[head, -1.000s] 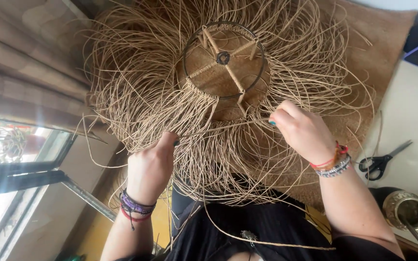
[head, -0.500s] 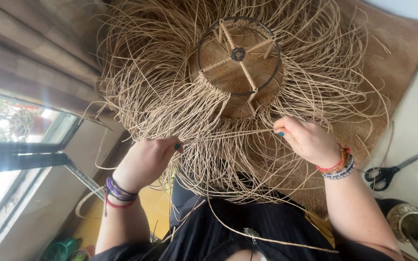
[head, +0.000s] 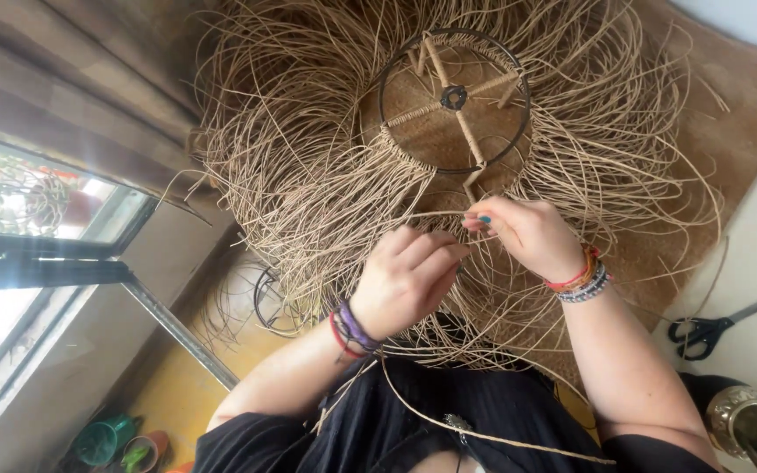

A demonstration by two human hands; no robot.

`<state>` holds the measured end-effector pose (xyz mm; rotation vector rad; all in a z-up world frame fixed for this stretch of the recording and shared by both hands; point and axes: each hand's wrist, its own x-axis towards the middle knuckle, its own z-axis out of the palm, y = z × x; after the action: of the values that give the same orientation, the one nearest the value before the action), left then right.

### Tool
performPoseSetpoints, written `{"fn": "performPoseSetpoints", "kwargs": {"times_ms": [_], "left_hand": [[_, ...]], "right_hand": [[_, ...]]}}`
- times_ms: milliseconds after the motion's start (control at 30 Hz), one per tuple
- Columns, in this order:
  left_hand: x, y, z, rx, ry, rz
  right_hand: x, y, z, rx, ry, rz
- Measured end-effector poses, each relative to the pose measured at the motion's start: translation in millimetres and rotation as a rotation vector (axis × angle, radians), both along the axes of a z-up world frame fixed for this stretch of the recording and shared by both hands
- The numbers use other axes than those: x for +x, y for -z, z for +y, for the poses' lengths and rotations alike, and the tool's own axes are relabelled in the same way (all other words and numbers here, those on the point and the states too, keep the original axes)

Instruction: Weaving wicker or straw strands through a metal frame to assemble a decorative furniture item.

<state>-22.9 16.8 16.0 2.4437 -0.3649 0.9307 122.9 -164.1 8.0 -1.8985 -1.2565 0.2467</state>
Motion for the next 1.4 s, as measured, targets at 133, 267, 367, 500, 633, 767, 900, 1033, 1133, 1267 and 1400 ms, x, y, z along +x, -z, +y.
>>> {"fn": "performPoseSetpoints", "kwargs": {"times_ms": [133,267,367,500,633,767,900,1033,1133,1267,1400], "left_hand": [[18,42,-2,-0.019,0.009,0.062],[37,86,-5,0.016,-0.119,0.477],[51,91,-11,0.103,-0.17,0.675],[65,106,-16,0.13,-0.21,0.794],[82,136,-19,0.184,-0.268,0.741],[87,152,-20,0.095,-0.354,0.558],[67,140,-21,-0.075,-0.292,0.532],[60,120,-25,-0.043,-0.231,0.443],[54,83,-25,-0.025,-0.127,0.336],[71,55,-14,-0.191,-0.043,0.374],[99,52,-5,-0.198,-0.177,0.569]], "right_hand": [[21,27,9,0.086,0.107,-0.025],[38,55,37,0.051,0.335,-0.301],[44,67,54,-0.125,0.427,-0.461],[53,75,61,-0.417,0.484,-0.534],[56,64,63,-0.503,0.389,-0.502],[30,61,51,-0.195,0.394,-0.234],[-19,38,29,0.281,0.493,0.667],[-20,66,13,0.304,0.568,0.948],[-19,54,6,0.151,0.502,0.911],[-6,94,-7,-0.038,0.385,0.168],[-1,104,3,-0.018,0.563,-0.492]]}}
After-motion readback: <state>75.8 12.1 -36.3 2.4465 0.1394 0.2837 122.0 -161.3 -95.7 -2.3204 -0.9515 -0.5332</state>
